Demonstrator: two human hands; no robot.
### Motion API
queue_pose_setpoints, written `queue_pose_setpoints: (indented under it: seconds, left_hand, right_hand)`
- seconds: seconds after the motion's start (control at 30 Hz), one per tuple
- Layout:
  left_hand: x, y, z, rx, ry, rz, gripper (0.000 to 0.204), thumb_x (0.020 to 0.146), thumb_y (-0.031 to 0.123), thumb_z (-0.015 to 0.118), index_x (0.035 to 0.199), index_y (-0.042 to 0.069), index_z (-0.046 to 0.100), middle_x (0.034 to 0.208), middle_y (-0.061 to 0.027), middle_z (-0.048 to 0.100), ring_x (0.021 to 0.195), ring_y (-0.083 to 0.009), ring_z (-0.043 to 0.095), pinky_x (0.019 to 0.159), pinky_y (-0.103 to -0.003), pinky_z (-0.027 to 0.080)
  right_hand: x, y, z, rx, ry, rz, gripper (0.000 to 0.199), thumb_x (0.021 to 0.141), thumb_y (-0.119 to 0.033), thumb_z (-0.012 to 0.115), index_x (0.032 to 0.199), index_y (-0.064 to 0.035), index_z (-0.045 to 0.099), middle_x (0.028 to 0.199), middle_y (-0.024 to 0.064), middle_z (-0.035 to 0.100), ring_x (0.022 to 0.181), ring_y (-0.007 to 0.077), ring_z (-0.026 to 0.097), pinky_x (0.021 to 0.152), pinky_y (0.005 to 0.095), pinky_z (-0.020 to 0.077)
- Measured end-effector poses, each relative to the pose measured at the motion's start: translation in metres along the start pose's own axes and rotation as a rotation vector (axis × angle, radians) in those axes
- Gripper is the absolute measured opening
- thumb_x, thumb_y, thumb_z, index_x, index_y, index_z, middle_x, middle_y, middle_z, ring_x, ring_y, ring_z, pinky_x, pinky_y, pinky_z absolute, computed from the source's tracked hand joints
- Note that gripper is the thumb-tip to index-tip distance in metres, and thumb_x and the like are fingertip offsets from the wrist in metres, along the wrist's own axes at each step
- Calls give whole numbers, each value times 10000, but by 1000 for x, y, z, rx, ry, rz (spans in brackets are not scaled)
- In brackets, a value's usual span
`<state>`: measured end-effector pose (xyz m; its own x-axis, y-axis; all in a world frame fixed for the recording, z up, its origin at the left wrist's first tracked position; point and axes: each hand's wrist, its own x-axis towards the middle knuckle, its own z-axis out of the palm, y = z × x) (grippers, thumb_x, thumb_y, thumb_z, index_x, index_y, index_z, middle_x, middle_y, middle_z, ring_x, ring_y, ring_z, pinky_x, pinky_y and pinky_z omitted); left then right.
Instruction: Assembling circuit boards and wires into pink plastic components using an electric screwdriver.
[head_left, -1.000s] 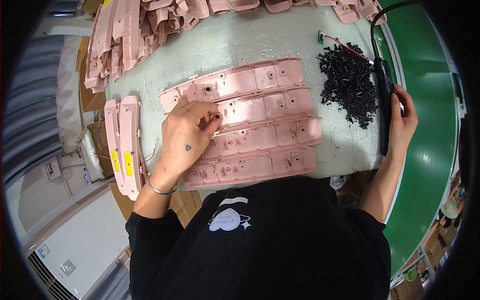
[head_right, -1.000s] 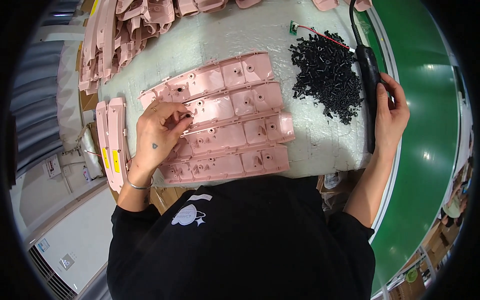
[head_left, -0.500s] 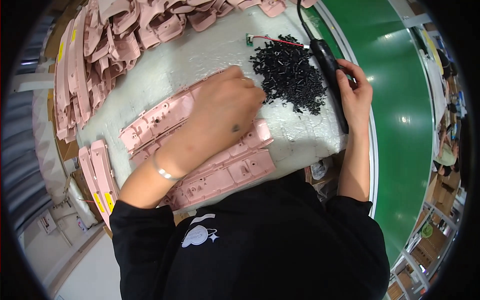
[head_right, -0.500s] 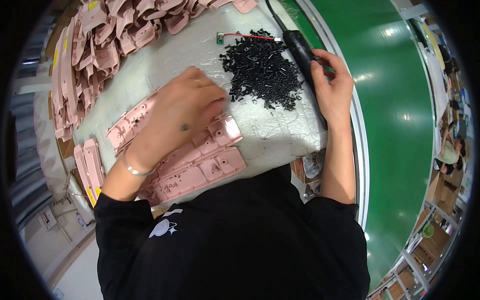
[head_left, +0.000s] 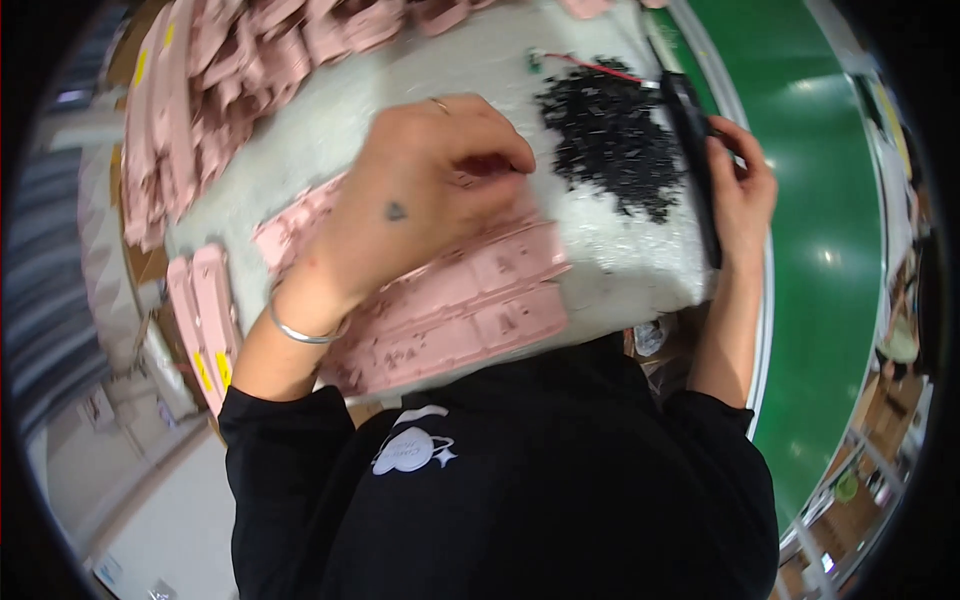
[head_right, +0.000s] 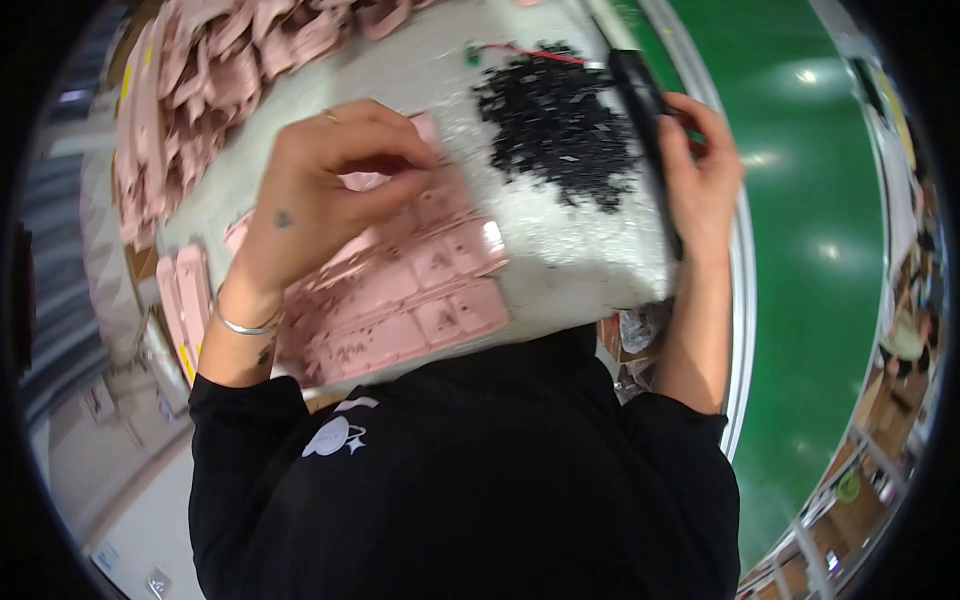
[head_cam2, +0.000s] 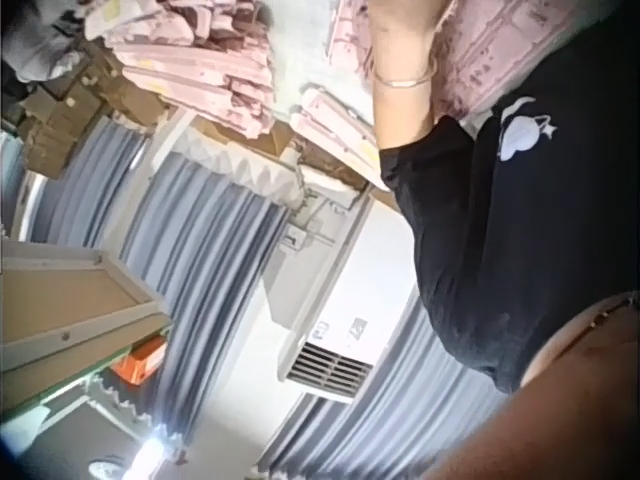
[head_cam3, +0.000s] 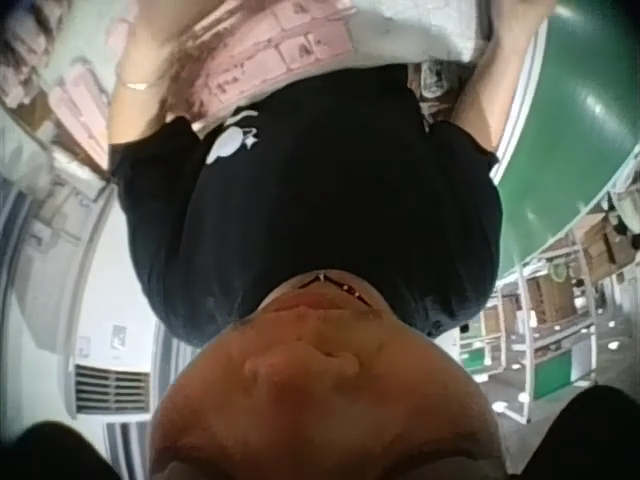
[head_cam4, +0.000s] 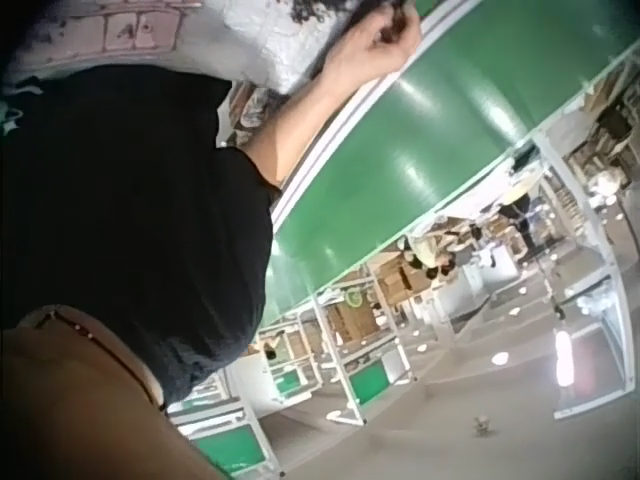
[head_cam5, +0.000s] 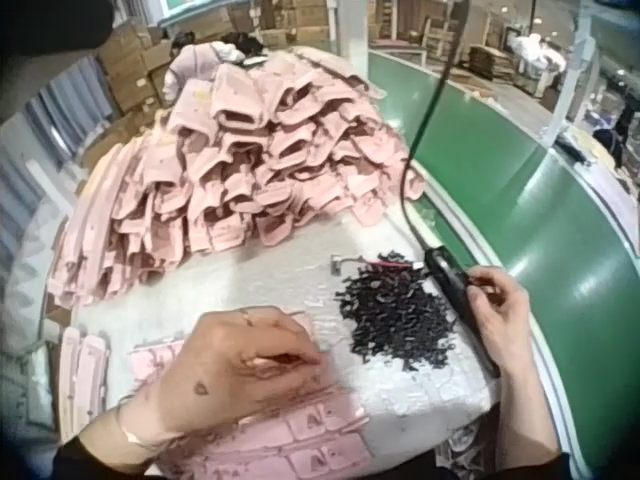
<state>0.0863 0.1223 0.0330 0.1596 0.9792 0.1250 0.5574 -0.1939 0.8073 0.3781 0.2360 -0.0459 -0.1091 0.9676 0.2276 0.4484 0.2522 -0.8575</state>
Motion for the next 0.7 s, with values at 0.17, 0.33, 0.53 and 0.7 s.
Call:
queue_pose_setpoints:
  seconds: [0.17, 0.33, 0.53, 0.7]
  left_hand:
    - [-82, -5, -30, 89, 128, -340, 126, 768, -96, 677, 870, -25, 698, 924, -83, 663, 829, -132, 645, 713, -244, 553]
    - [-141, 0, -10, 217, 214, -416, 160, 713, -23, 733, 856, 41, 701, 856, -93, 692, 768, -247, 672, 672, -321, 541]
    - [-142, -8, 6, 415, 203, -384, 273, 690, 11, 746, 941, 71, 655, 769, -69, 685, 743, -262, 633, 623, -371, 517]
    - [-140, -4, 8, 412, 193, -416, 270, 690, 5, 729, 936, 68, 638, 750, -72, 671, 728, -279, 620, 626, -382, 510]
  right_hand:
    - [1, 11, -3, -27, 8, 7, 246, 918, -113, 616, 1146, -30, 655, 987, 58, 655, 881, 90, 586, 768, 207, 465]
    - [2, 8, -6, -52, -25, -8, 238, 928, -110, 610, 1145, -25, 655, 978, 48, 653, 876, 86, 572, 779, 205, 452]
    - [3, 8, -5, -24, -26, 0, 244, 931, -107, 606, 1153, -16, 649, 993, 45, 652, 900, 87, 573, 805, 215, 454]
    - [3, 10, -5, -40, -26, -16, 251, 932, -109, 604, 1160, -12, 644, 1012, 54, 650, 934, 97, 574, 843, 226, 452]
